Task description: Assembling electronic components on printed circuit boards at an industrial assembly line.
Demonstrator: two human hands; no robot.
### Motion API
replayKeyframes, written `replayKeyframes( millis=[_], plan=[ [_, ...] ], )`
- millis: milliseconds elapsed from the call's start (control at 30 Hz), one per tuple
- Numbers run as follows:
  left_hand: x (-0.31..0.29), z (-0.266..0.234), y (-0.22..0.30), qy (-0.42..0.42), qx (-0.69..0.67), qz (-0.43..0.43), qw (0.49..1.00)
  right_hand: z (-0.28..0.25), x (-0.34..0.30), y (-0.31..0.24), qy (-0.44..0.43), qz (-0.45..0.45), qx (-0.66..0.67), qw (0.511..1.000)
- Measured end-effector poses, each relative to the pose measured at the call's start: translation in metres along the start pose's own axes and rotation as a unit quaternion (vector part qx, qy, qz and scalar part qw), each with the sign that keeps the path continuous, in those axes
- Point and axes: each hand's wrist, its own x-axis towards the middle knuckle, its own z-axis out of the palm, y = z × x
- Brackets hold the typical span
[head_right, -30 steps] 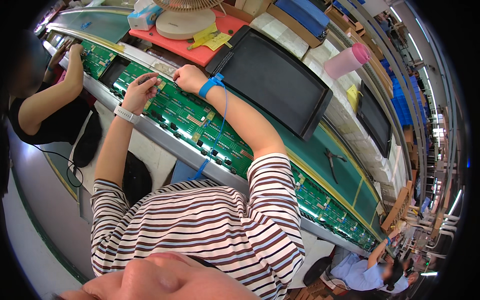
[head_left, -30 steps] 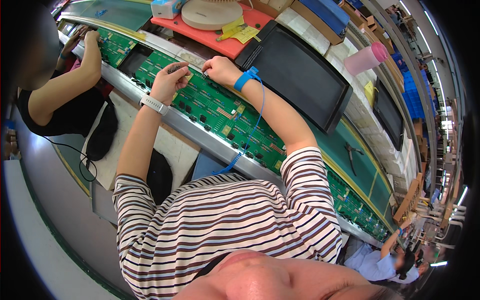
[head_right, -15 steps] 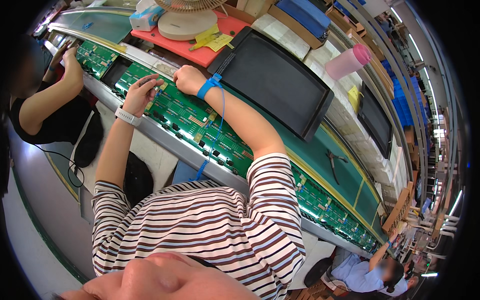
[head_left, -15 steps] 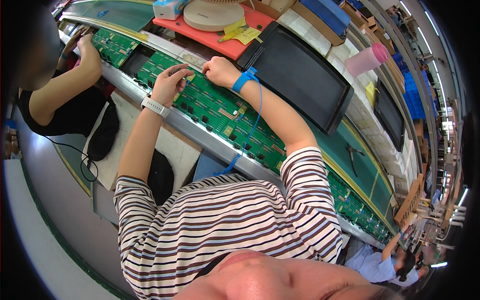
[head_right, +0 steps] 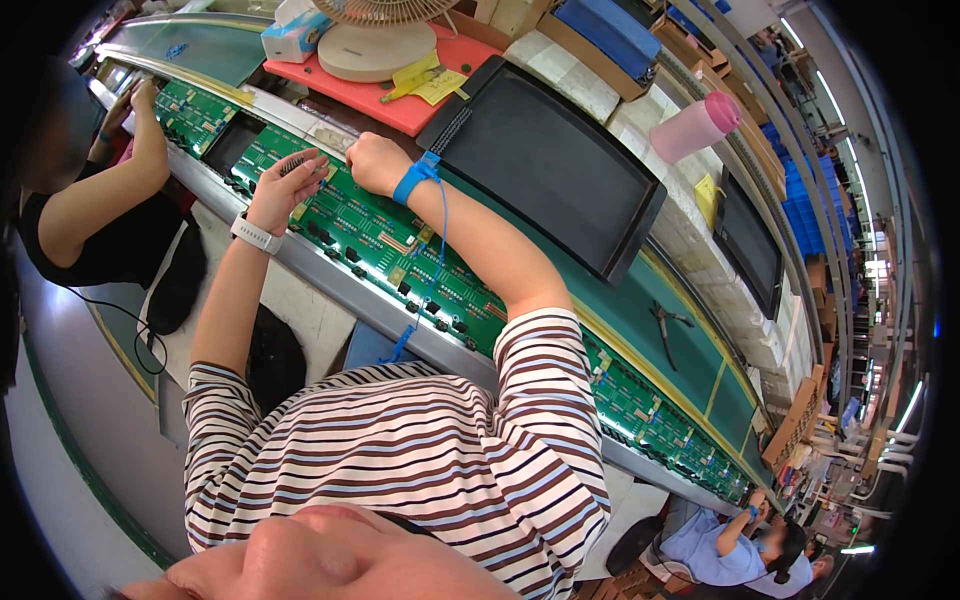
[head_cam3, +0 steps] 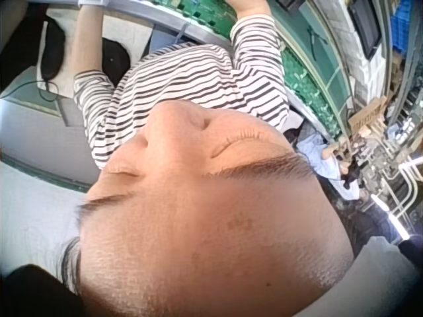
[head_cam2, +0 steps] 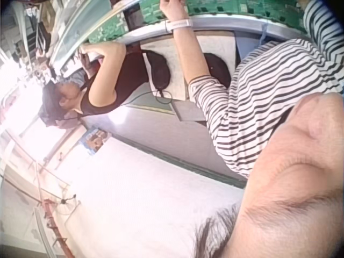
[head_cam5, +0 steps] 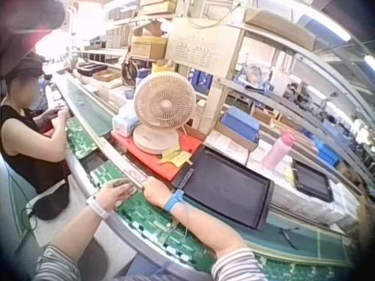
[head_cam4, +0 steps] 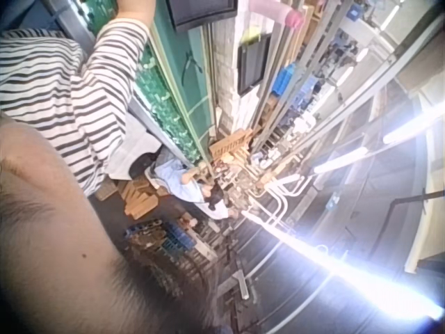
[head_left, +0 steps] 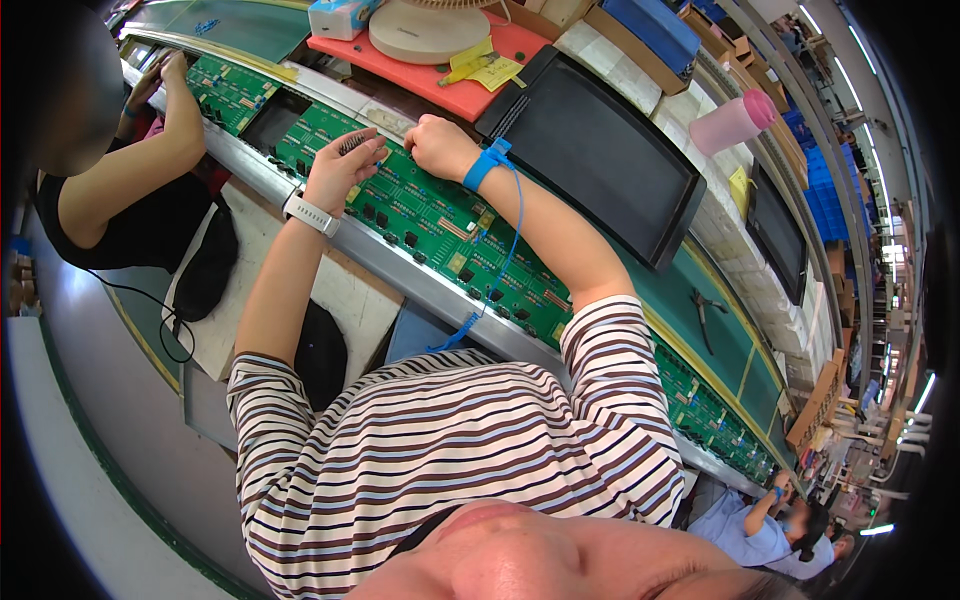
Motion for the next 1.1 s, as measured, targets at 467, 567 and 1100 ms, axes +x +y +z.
replayKeyframes(
  millis=[467, 567, 1100],
  plan=[
    [0.000, 0.014, 0.000, 0.015, -0.017, 0.015, 1.000, -0.015, -0.006, -0.029, 0.046, 0.063, 0.360, 0.930],
    [-0.002, 0.016, 0.000, 0.002, -0.033, 0.006, 0.999, -0.014, -0.004, -0.028, 0.043, 0.047, 0.401, 0.914],
    [-0.015, -0.002, -0.007, 0.121, 0.427, 0.203, 0.873, -0.009, -0.004, 0.013, -0.018, 0.057, 0.132, 0.989]
  ],
)
